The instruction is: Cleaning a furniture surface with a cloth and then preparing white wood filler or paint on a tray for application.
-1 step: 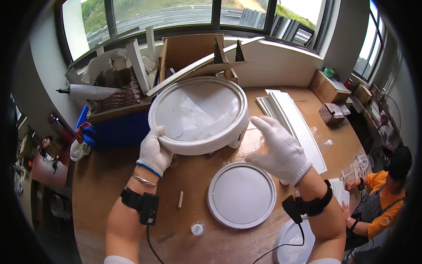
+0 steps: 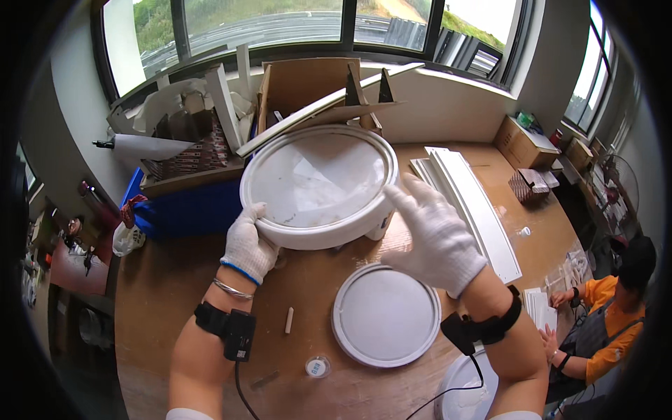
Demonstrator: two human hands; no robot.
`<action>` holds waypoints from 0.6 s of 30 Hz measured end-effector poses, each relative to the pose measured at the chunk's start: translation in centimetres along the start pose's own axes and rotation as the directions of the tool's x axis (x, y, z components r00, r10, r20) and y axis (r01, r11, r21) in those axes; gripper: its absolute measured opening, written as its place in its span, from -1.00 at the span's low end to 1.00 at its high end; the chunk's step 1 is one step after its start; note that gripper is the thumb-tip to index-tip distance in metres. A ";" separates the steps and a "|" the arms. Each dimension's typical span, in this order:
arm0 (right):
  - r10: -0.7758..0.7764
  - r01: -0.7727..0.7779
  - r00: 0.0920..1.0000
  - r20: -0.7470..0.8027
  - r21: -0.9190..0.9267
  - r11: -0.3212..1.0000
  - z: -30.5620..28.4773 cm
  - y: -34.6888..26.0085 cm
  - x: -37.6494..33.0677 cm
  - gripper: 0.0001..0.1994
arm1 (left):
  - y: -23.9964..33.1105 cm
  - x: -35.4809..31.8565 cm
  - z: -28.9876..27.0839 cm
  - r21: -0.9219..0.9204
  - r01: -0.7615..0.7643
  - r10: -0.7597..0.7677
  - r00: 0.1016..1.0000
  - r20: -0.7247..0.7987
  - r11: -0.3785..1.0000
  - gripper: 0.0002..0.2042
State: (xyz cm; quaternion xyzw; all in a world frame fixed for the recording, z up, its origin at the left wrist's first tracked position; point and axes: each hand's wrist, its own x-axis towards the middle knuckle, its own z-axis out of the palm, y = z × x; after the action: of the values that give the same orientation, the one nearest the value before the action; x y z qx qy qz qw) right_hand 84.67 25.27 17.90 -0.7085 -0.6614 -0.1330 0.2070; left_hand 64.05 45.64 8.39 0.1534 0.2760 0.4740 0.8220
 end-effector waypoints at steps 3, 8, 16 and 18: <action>-0.283 0.269 0.959 -0.005 -0.297 0.916 3.4 -1.8 2.7 -0.15 | 0.1 -0.9 1.0 -0.005 0.029 -0.029 1.000 0.009 1.000 -0.60; -0.357 0.332 0.928 -0.101 -0.204 0.921 4.6 -1.0 5.5 -0.75 | 1.4 -2.6 1.4 0.168 0.019 -0.059 0.971 0.233 0.986 -0.48; -0.447 0.375 0.862 -0.241 -0.291 0.880 -0.3 -1.1 2.4 -0.76 | 2.1 -5.1 -2.2 0.320 0.216 -0.317 0.897 0.308 0.922 -0.32; -0.488 0.396 0.842 -0.228 -0.353 0.848 -2.1 -2.6 1.0 -0.74 | 1.7 -6.3 -1.1 0.255 0.249 -0.331 0.873 0.359 0.934 -0.32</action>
State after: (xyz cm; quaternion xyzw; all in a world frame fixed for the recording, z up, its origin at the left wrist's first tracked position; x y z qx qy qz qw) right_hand 82.41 25.28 20.51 -0.5275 -0.7404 -0.3830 0.1639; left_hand 59.73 41.05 10.27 0.2850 0.1705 0.2736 0.9027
